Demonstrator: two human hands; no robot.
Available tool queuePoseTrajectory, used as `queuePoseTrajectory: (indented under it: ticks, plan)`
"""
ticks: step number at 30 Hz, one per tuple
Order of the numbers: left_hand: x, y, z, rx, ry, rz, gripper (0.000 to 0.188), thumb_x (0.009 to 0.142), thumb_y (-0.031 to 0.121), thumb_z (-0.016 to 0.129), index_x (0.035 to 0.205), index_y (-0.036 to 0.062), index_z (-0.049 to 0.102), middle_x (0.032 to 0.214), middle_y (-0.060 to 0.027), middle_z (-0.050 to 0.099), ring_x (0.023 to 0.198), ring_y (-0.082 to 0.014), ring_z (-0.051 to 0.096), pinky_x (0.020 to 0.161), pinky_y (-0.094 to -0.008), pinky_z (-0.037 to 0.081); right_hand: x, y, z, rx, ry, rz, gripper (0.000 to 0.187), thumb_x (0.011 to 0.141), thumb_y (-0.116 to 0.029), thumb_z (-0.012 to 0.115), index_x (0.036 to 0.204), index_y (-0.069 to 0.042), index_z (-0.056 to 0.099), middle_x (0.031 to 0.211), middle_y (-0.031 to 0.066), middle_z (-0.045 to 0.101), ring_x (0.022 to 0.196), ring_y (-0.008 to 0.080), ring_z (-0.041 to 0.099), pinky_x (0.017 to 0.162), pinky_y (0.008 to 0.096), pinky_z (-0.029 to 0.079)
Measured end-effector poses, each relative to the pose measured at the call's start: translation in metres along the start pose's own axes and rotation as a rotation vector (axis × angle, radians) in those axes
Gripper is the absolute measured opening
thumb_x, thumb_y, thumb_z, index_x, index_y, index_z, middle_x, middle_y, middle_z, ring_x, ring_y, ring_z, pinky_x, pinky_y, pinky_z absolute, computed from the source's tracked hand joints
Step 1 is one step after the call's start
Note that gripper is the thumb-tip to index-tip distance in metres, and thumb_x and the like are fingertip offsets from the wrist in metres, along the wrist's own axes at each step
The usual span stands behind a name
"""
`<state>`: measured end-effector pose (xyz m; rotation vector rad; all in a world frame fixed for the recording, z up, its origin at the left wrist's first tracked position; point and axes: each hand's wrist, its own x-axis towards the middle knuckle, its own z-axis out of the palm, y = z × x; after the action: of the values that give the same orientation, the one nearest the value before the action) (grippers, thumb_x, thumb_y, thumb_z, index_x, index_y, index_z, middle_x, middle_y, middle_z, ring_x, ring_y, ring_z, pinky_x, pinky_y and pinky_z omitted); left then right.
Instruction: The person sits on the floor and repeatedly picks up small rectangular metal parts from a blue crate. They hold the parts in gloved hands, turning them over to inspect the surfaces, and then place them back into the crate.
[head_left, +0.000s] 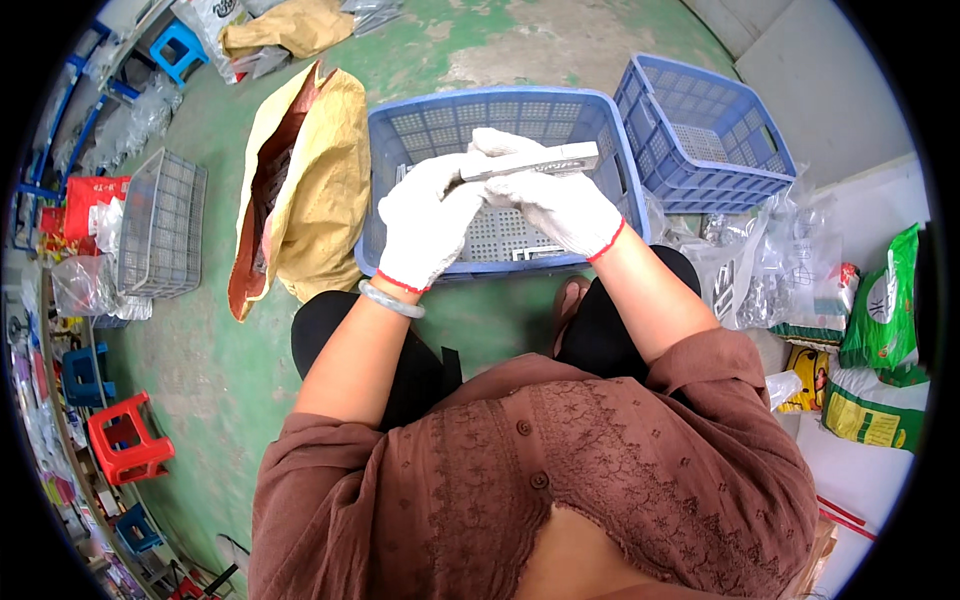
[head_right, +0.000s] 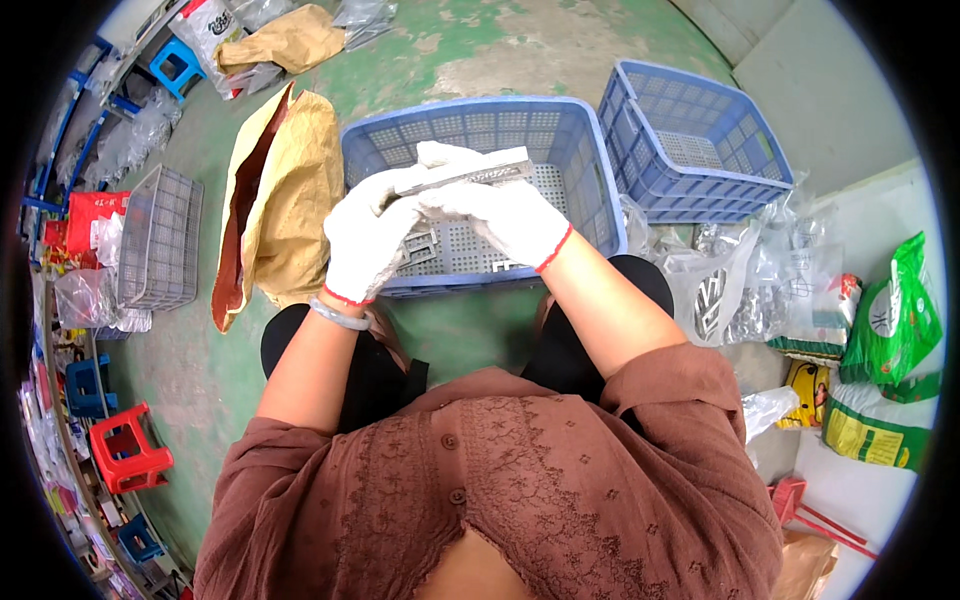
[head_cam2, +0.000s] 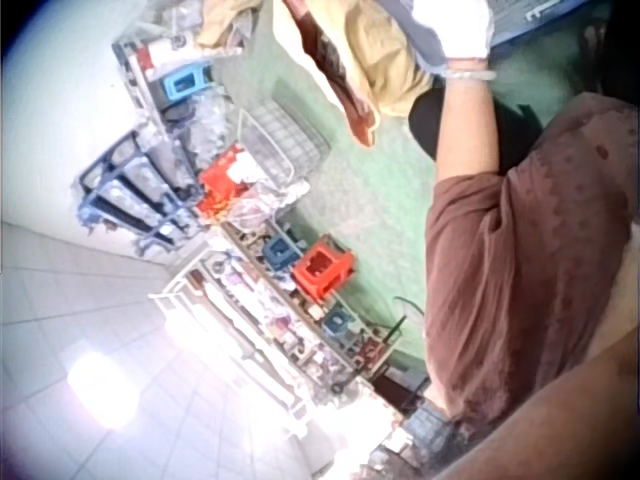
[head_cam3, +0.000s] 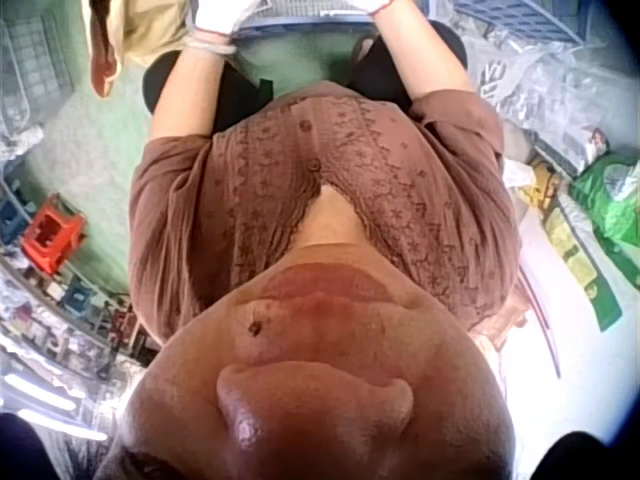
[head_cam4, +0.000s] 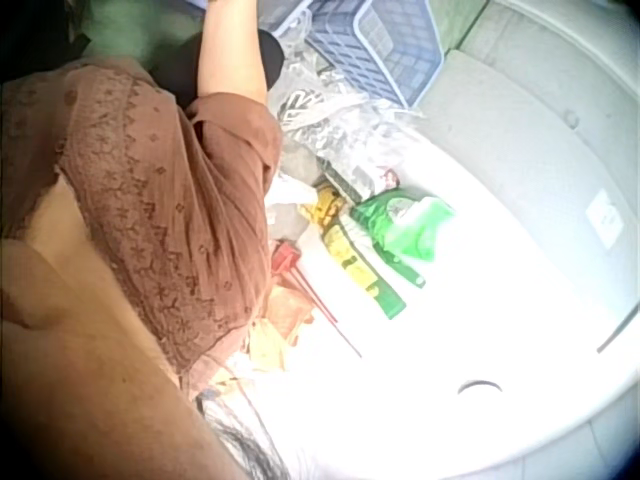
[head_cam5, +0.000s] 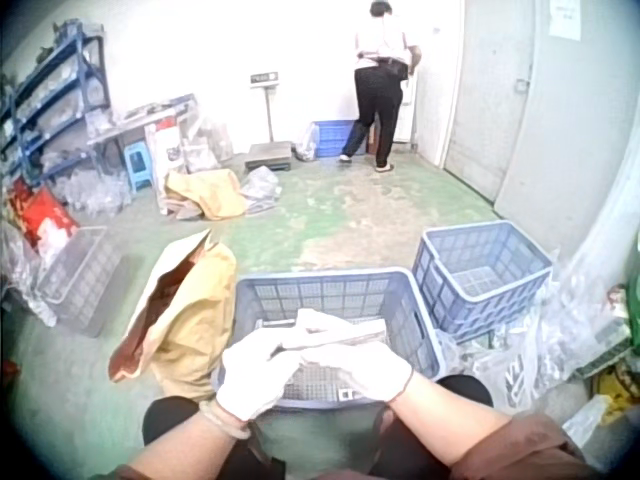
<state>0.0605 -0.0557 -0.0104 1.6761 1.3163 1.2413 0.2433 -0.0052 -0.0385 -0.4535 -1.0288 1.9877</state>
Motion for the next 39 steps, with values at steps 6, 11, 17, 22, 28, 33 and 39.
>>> queuePoseTrajectory:
  ticks: [6, 11, 17, 22, 28, 33, 39]
  plan:
    - [-0.002, -0.005, -0.007, 0.048, 0.138, 0.055, 0.029, 0.084, -0.003, 0.065, 0.112, -0.0021, 0.069, 0.109, -0.0103, 0.072, 0.094, -0.0140, 0.068, 0.083, -0.0273, 0.055, -0.005, -0.022, 0.007, -0.162, 0.078, 0.029, 0.050, 0.089, -0.004, 0.067, 0.137, 0.001, 0.052, 0.116, 0.0133, 0.066, 0.097, 0.0211, 0.068, 0.078, 0.0338, 0.060]
    - [-0.003, -0.010, -0.010, 0.078, 0.172, 0.102, 0.029, 0.085, -0.004, 0.063, 0.113, -0.0041, 0.067, 0.106, -0.0107, 0.072, 0.090, -0.0142, 0.069, 0.081, -0.0261, 0.056, -0.010, -0.031, -0.002, -0.121, 0.081, 0.013, 0.044, 0.090, -0.001, 0.063, 0.133, 0.000, 0.055, 0.111, 0.0143, 0.067, 0.086, 0.0218, 0.069, 0.068, 0.0336, 0.061]
    - [-0.005, -0.006, -0.010, -0.422, 0.012, -0.151, 0.033, 0.092, 0.002, 0.057, 0.124, -0.0035, 0.057, 0.103, -0.0132, 0.072, 0.090, -0.0172, 0.070, 0.072, -0.0262, 0.057, -0.016, -0.034, 0.000, -0.109, 0.057, -0.034, 0.043, 0.089, 0.000, 0.062, 0.132, 0.003, 0.055, 0.111, 0.0158, 0.068, 0.085, 0.0235, 0.070, 0.066, 0.0353, 0.062]
    - [-0.006, -0.004, -0.016, -0.476, -0.059, -0.227, 0.036, 0.094, 0.002, 0.053, 0.130, -0.0040, 0.053, 0.108, -0.0139, 0.070, 0.090, -0.0183, 0.071, 0.069, -0.0258, 0.058, -0.013, -0.032, -0.002, -0.114, 0.083, 0.001, 0.041, 0.090, 0.000, 0.061, 0.130, 0.004, 0.056, 0.110, 0.0161, 0.069, 0.085, 0.0247, 0.070, 0.066, 0.0370, 0.062]
    - [-0.006, 0.006, -0.015, -0.392, -0.021, -0.242, 0.033, 0.093, 0.004, 0.061, 0.124, -0.0048, 0.058, 0.105, -0.0117, 0.071, 0.087, -0.0151, 0.071, 0.069, -0.0248, 0.058, -0.012, -0.033, 0.001, -0.112, 0.116, 0.058, 0.037, 0.092, -0.003, 0.062, 0.128, 0.003, 0.058, 0.104, 0.0147, 0.070, 0.083, 0.0242, 0.071, 0.065, 0.0366, 0.062]
    - [-0.005, 0.013, -0.017, -0.387, -0.009, -0.292, 0.029, 0.090, 0.007, 0.068, 0.117, -0.0034, 0.064, 0.098, -0.0082, 0.072, 0.079, -0.0104, 0.069, 0.065, -0.0225, 0.055, -0.011, -0.031, 0.002, -0.069, 0.112, 0.075, 0.036, 0.093, -0.005, 0.063, 0.127, 0.003, 0.058, 0.104, 0.0154, 0.069, 0.080, 0.0239, 0.070, 0.062, 0.0353, 0.061]
    - [-0.005, 0.019, -0.017, -0.370, -0.019, -0.291, 0.027, 0.090, 0.009, 0.069, 0.114, -0.0029, 0.066, 0.094, -0.0066, 0.072, 0.074, -0.0089, 0.066, 0.064, -0.0216, 0.053, -0.010, -0.030, 0.001, -0.064, 0.093, 0.091, 0.035, 0.094, -0.009, 0.063, 0.125, 0.005, 0.058, 0.103, 0.0157, 0.069, 0.078, 0.0220, 0.069, 0.062, 0.0344, 0.061]
